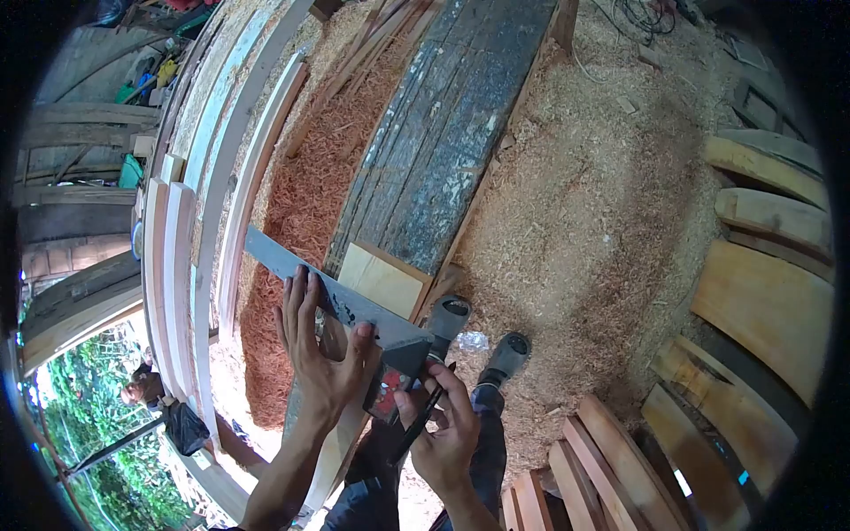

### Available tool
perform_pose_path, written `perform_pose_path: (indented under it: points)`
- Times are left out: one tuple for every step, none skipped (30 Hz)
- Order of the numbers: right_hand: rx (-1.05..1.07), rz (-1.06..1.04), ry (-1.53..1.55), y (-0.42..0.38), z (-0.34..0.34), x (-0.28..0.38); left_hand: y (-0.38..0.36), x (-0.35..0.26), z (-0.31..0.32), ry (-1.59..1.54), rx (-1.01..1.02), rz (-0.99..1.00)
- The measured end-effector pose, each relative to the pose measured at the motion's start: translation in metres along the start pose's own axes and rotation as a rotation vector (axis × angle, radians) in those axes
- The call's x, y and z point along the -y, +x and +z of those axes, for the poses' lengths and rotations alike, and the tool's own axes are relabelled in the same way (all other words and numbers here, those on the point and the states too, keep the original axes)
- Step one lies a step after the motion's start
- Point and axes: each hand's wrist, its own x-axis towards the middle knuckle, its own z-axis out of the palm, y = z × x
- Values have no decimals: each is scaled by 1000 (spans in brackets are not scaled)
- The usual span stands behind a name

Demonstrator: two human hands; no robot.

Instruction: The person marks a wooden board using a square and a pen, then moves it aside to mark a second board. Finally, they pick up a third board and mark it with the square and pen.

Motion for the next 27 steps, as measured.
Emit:
perform_pose_path:
  points:
    - [-4, 4, 3, -2, 0, 0, 0, 0, 0, 3, -2, 17]
    - [-7, 25, 15, -4, 1, 1, -1, 1, 0, 5, -3, 34]
    - [-11, 47, 28, -6, 0, 3, -2, 2, 1, 8, 3, 38]
    - [-19, 52, 35, -7, -1, 4, -3, 3, 2, -4, -8, 59]
    - [-22, 58, 31, -9, -2, 5, -4, 4, 2, -14, -17, 80]
    - [-27, 64, 28, -9, -3, 5, -4, 3, 2, -9, -7, 89]
    - [-37, 72, 36, -10, -4, 2, -4, 0, 1, -4, -7, 102]
    - [-39, 66, 49, -10, -6, -2, -4, -2, 1, 1, -9, 114]
    - [-41, 60, 62, -10, -7, -5, -4, -1, 2, 5, 2, 119]
    - [-47, 67, 67, -10, -8, -4, -4, -1, 2, 1, -7, 117]
    - [-34, 57, 39, -10, -8, -2, -4, -1, 3, -3, -19, 115]
    - [-21, 46, 12, -10, -8, 0, -4, -2, 3, 1, -13, 118]
    - [-24, 51, 17, -10, -8, 0, -3, -3, 3, 4, -7, 110]
    - [-19, 51, 33, -9, -8, -1, -2, -3, 3, 8, -2, 102]
    - [-14, 52, 48, -8, -7, 0, -3, -4, 3, 12, 3, 105]
    - [-12, 47, 52, -7, -7, 3, -3, -4, 4, 6, 2, 99]
    - [-15, 50, 56, -7, -7, 3, -3, -4, 4, 0, 1, 93]
    - [-15, 40, 57, -7, -7, 2, -3, -4, 4, 3, 4, 95]
    - [-15, 29, 57, -7, -6, 1, -3, -4, 4, 7, 4, 87]
    - [-17, 29, 58, -7, -6, -2, -3, -4, 4, 11, 2, 78]
    - [-41, -28, 39, -6, -5, -5, -2, -5, 4, 11, 3, 80]
    - [-64, -86, 21, -5, -5, -8, -2, -6, 4, 9, 2, 74]
    - [-64, -87, 21, -4, -5, -8, -2, -6, 4, 8, 1, 68]
    - [-65, -111, 8, -3, -5, -8, -2, -5, 4, 8, 0, 70]
    - [-66, -136, -6, -2, -5, -8, -2, -4, 5, 13, -2, 72]
    - [-66, -138, -6, -2, -5, -7, -2, -3, 5, 18, -3, 73]
    - [-60, -113, -3, -3, -5, -6, -2, -3, 5, 17, -4, 73]
